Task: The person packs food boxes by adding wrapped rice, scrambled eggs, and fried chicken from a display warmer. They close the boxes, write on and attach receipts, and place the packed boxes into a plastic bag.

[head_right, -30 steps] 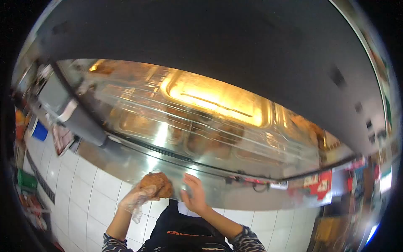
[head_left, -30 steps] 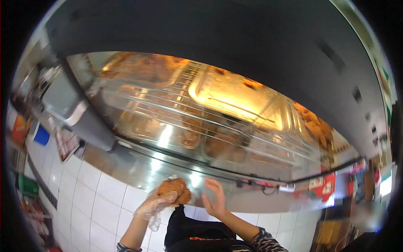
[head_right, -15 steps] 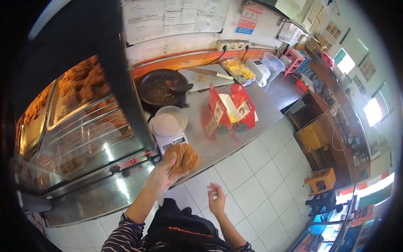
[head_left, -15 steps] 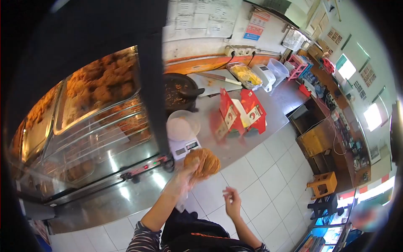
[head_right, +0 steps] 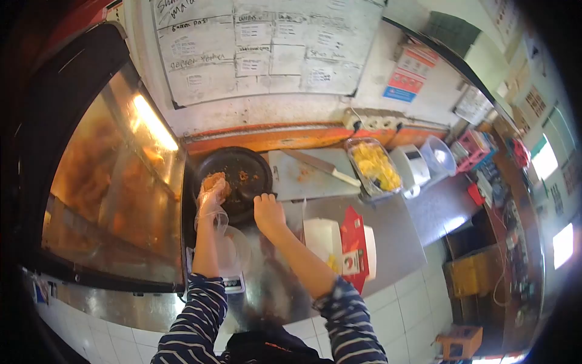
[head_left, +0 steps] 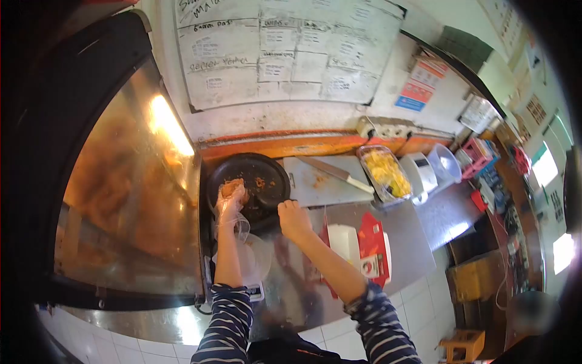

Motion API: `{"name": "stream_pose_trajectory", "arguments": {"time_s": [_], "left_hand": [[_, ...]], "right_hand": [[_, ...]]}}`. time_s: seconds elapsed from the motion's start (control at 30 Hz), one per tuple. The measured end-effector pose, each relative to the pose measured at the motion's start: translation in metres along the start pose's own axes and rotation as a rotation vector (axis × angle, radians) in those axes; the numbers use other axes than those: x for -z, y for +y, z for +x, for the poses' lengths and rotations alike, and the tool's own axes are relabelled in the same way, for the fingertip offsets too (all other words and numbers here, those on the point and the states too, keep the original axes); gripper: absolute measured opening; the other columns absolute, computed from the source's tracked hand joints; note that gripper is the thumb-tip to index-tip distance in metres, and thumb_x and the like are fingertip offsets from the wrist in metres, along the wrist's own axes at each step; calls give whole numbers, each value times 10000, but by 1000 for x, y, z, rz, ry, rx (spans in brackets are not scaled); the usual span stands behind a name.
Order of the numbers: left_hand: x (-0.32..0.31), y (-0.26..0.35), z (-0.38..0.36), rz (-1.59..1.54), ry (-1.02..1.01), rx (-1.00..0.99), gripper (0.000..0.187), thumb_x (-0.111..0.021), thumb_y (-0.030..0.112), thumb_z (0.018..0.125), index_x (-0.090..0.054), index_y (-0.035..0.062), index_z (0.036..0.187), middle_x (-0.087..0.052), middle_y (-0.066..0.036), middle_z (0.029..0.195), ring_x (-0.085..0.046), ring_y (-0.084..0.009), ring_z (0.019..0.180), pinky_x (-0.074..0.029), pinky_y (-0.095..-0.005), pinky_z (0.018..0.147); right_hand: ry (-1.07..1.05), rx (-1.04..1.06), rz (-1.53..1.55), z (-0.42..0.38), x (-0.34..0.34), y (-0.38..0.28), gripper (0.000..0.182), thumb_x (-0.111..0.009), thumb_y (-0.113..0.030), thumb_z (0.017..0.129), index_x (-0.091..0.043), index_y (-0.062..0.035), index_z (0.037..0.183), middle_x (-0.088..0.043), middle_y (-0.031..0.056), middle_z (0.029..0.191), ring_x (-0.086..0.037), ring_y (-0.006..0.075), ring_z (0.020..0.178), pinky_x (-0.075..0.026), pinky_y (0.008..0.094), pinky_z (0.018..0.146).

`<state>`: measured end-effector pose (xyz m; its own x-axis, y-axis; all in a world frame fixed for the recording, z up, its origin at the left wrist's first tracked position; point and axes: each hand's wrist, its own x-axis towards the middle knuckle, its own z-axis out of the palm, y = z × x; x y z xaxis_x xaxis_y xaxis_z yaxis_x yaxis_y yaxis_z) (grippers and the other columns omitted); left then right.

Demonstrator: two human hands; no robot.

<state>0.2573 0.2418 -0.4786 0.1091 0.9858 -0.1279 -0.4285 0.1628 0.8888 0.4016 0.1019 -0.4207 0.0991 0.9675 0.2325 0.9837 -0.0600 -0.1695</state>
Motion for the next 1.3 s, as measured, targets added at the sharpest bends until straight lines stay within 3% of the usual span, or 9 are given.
{"name": "stream_pose_trajectory", "arguments": {"time_s": [0.07,0.3,0.5,0.63,0.73,0.9,1.0,1.17,1.3], "left_hand": [[5,-6,19,131,-13,135,550,-780,307,702,-526,193,1176,-624,8,1067,-587,-162,986,-454,-383,799],[-34,-6,38,154,-14,239,649,-784,331,697,-498,127,1242,-613,-51,1110,-576,-203,1032,-448,-425,827],[-35,-36,71,356,89,61,352,-799,245,704,-654,34,945,-662,-50,892,-618,-116,792,-479,-219,689],[-4,-16,33,129,149,63,458,-804,265,682,-636,5,1019,-666,-84,935,-626,-130,812,-502,-271,724],[-2,15,12,1199,161,68,750,-818,312,623,-525,-93,1181,-617,-159,1109,-622,-189,910,-483,-301,830],[27,45,11,472,286,132,573,-649,317,817,-507,-55,1228,-622,-223,1057,-602,-260,1005,-466,-334,856],[54,26,2,722,67,-283,410,-592,237,877,-545,-45,1171,-620,-155,1062,-587,-229,994,-440,-314,895],[7,71,-108,144,322,-34,427,-592,214,889,-504,14,1255,-518,-97,1279,-464,-189,1189,-369,-311,988],[50,51,-186,151,198,111,406,-604,240,875,-539,23,1212,-576,-102,1196,-546,-173,1084,-442,-317,904]], "right_hand": [[31,70,-47,35,-47,18,200,-601,-74,730,-518,-58,911,-559,87,864,-542,278,940,-456,396,781],[-280,248,7,86,-35,54,362,-588,-223,758,-426,-39,1024,-614,180,905,-601,346,880,-472,447,729],[-371,-135,308,120,5,101,513,-607,-306,803,-404,-65,1208,-633,223,771,-636,356,711,-478,432,705],[-419,10,530,143,49,89,630,-548,-453,850,-355,-168,1377,-608,216,1096,-590,390,975,-451,441,847],[-296,163,490,156,66,58,571,-514,-436,879,-363,-225,1387,-621,188,1078,-596,381,965,-455,437,841],[-311,127,373,159,77,-23,468,-480,-426,896,-427,-279,1337,-651,197,923,-617,378,876,-472,461,787],[-335,251,203,145,-20,-47,394,-569,-357,857,-518,-205,1217,-651,226,912,-631,365,909,-492,448,785],[-691,99,220,168,-19,-59,378,-559,-367,856,-579,-154,1168,-660,155,1002,-630,338,950,-486,431,820],[-351,42,300,177,28,-66,388,-559,-374,849,-586,-161,1173,-668,149,968,-631,305,958,-484,429,819]]}}
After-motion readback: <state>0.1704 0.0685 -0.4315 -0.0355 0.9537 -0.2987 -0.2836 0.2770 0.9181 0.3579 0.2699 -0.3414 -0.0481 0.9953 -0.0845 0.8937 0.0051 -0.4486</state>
